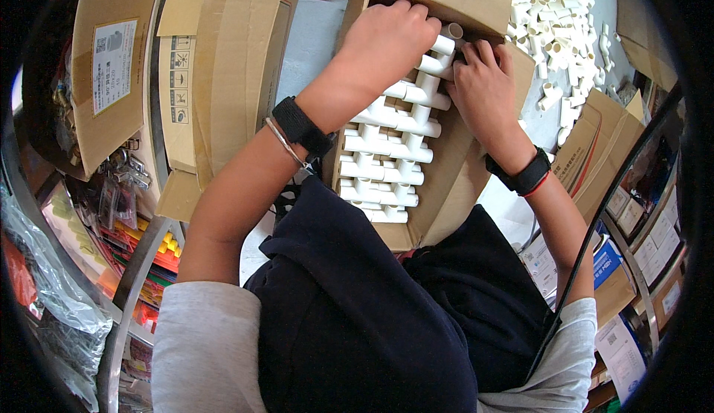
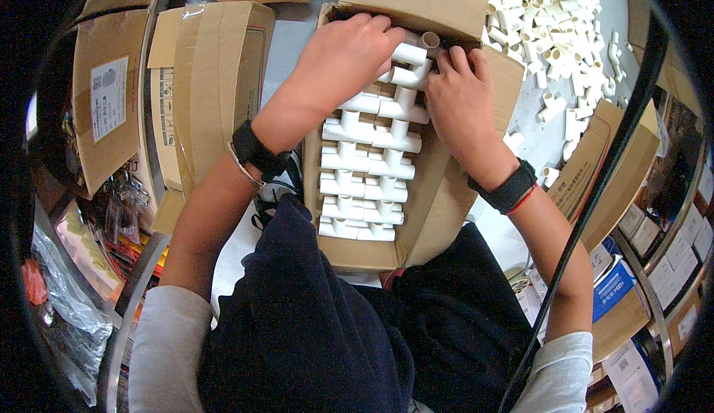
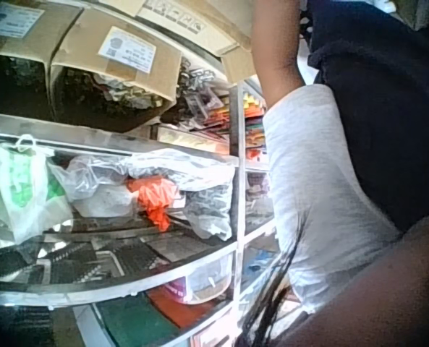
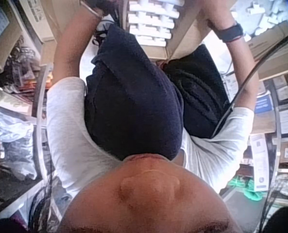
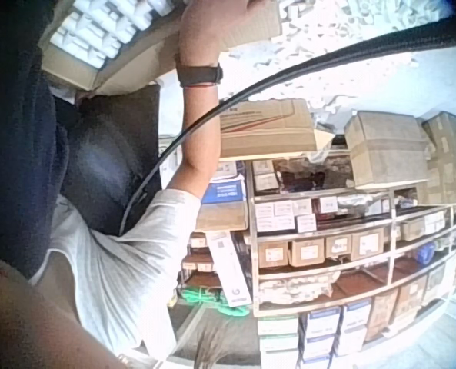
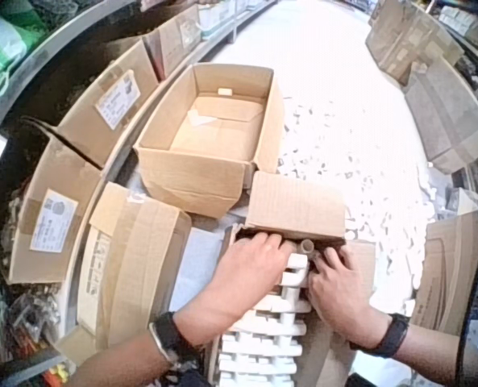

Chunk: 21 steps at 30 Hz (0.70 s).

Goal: The person assembles white plastic pipe fittings into a grid-like structure inside a cardboard box. They repeatedly pick up T-shaped and straight fittings, connect them by hand, and adjust the arrangement to form a lattice pattern.

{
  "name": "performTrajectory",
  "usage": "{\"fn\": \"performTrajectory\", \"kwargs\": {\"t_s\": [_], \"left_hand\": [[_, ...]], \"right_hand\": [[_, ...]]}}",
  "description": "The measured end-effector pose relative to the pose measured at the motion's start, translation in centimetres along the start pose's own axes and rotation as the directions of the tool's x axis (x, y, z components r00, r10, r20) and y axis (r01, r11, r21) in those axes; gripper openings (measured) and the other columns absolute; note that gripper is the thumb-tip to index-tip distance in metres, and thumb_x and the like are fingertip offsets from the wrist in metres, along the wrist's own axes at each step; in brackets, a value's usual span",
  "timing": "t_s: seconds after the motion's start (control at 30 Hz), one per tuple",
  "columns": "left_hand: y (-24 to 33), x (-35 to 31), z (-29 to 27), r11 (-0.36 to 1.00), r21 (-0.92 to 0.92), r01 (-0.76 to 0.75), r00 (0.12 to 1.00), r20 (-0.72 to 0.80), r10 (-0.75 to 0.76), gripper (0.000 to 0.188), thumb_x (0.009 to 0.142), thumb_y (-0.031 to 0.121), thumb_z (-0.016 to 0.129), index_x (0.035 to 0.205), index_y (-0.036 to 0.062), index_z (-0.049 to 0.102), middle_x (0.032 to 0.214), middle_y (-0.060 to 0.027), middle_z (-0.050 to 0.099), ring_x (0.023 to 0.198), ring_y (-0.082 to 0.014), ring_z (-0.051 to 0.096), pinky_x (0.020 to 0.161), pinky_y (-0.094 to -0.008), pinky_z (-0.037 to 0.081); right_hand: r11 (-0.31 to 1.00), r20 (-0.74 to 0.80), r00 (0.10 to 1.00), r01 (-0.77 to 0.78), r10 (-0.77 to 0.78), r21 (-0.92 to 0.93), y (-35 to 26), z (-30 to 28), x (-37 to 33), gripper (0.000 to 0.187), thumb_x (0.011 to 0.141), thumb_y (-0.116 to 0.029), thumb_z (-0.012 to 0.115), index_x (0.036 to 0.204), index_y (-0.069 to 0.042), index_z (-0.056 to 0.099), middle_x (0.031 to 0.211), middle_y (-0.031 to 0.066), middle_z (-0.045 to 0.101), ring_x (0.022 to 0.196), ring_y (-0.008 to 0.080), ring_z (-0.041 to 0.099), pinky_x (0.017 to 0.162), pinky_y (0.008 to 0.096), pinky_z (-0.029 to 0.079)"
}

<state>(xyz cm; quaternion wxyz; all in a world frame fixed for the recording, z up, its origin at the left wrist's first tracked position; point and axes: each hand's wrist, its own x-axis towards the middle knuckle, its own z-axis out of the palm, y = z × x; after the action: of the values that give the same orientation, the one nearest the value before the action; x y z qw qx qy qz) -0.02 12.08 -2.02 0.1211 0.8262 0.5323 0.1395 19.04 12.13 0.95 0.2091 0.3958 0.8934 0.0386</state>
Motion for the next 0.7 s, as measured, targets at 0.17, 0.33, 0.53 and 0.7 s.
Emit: {"fn": "performTrajectory", "kwargs": {"t_s": [0.17, 0.33, 0.53, 0.7], "left_hand": [[-0.2, 0.2, -0.3, 0.997, -0.073, 0.01, 0.999, 0.047, -0.007, 0.026, 0.078, 0.013, 0.073, 0.102, 0.0086, 0.066, 0.093, -0.0076, 0.068, 0.092, -0.0265, 0.067, 0.078, -0.0387, 0.058], [-0.4, 0.1, -0.5, 0.995, -0.103, -0.017, 1.0, -0.025, 0.015, 0.033, 0.077, 0.011, 0.072, 0.108, 0.0091, 0.06, 0.092, -0.0081, 0.068, 0.091, -0.0273, 0.067, 0.077, -0.0402, 0.057], [-0.4, 0.2, -0.8, 0.992, -0.122, -0.035, 0.999, -0.041, 0.03, 0.039, 0.076, 0.01, 0.071, 0.111, 0.0097, 0.054, 0.091, -0.0076, 0.067, 0.091, -0.0277, 0.066, 0.076, -0.0416, 0.055], [-0.4, 0.1, -1.2, 0.988, -0.14, -0.071, 0.997, -0.053, 0.064, 0.038, 0.076, 0.01, 0.072, 0.109, 0.0097, 0.055, 0.091, -0.0071, 0.067, 0.093, -0.0277, 0.065, 0.08, -0.0419, 0.053]], "right_hand": [[1.0, -0.077, 0.997, 0.019, -0.02, -0.005, -0.1, -0.2, 0.1, 0.019, 0.075, -0.025, 0.067, 0.082, -0.009, 0.074, 0.105, 0.005, 0.063, 0.109, 0.0214, 0.052, 0.104, 0.0387, 0.034], [0.995, -0.088, 0.995, -0.032, 0.041, 0.097, 0.3, -1.7, -0.2, 0.031, 0.076, -0.027, 0.074, 0.099, -0.006, 0.07, 0.107, 0.0061, 0.062, 0.11, 0.0242, 0.053, 0.099, 0.0371, 0.04], [0.959, -0.413, 0.911, 0.12, -0.003, 0.258, 1.6, -2.0, 1.3, 0.031, 0.079, -0.025, 0.071, 0.102, -0.008, 0.059, 0.094, 0.006, 0.058, 0.095, 0.025, 0.056, 0.085, 0.0371, 0.045], [0.972, -0.389, 0.917, 0.168, -0.094, 0.161, 1.2, -1.4, 2.3, 0.023, 0.08, -0.024, 0.071, 0.095, -0.008, 0.063, 0.09, 0.0026, 0.059, 0.094, 0.0201, 0.056, 0.083, 0.0343, 0.045]]}}
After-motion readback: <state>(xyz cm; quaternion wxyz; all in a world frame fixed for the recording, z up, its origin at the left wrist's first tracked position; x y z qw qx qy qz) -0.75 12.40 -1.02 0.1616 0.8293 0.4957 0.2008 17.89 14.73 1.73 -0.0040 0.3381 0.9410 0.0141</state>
